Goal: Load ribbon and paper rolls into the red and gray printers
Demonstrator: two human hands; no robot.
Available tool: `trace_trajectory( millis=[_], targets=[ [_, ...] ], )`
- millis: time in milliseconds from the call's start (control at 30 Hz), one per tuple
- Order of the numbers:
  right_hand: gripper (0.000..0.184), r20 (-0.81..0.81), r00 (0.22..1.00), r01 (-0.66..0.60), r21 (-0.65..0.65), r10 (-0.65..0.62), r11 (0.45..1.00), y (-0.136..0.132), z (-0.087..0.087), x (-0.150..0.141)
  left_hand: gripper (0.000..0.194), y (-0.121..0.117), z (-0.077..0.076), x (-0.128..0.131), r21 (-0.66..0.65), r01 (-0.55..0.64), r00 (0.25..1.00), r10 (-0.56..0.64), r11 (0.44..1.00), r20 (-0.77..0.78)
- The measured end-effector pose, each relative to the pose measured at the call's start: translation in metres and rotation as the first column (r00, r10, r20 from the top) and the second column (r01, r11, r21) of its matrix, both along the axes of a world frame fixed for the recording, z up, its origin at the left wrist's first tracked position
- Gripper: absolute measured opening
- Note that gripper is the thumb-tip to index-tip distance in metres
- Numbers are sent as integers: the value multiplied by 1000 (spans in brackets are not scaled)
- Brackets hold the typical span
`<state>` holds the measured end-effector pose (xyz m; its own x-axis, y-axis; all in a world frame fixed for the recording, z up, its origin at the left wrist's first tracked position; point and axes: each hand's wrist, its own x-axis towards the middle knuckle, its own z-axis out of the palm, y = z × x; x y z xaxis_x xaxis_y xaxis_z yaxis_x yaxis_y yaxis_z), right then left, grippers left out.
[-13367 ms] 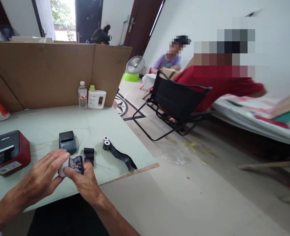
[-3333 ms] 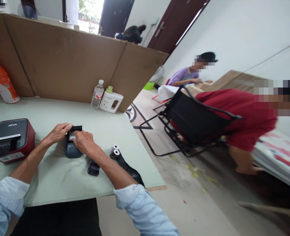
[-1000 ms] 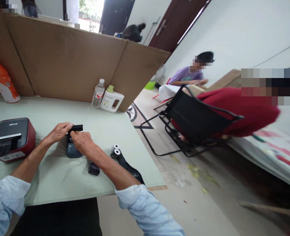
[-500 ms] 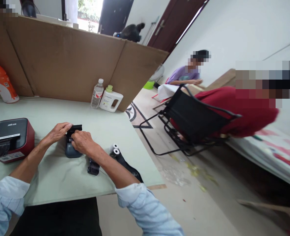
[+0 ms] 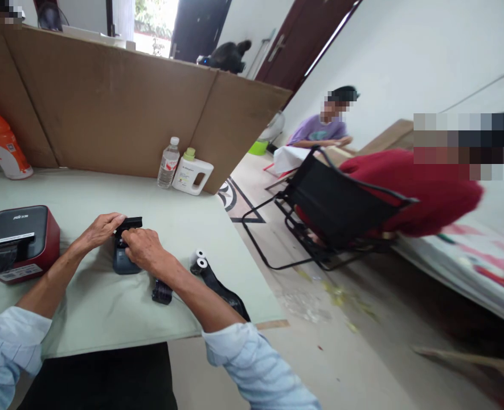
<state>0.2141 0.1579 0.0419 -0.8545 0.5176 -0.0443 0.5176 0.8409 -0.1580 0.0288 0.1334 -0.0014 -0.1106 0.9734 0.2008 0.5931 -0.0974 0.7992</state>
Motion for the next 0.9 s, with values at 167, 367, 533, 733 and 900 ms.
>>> trace_trajectory(
  millis=[167,367,533,733,900],
  targets=[
    [16,-98,995,24,8,-23,1000,0,-15,8,43,-1,0,1,3,-3,1000,3,1000,-1],
    [15,-308,951,22,112,13,994,-13,-52,21,45,-3,-2,0,-10,16,1000,-16,1000,12],
    [20,-447,890,-1,190,88,982,-22,-77,26,49,-5,-4,-4,-30,51,999,-51,998,15],
    [29,-500,862,17,186,80,982,-24,-88,27,51,-12,-7,-9,-25,93,996,-93,995,4],
    [28,-522,852,54,183,50,982,-24,-91,25,49,-16,-12,-12,-17,133,991,-133,991,-5]
  ],
)
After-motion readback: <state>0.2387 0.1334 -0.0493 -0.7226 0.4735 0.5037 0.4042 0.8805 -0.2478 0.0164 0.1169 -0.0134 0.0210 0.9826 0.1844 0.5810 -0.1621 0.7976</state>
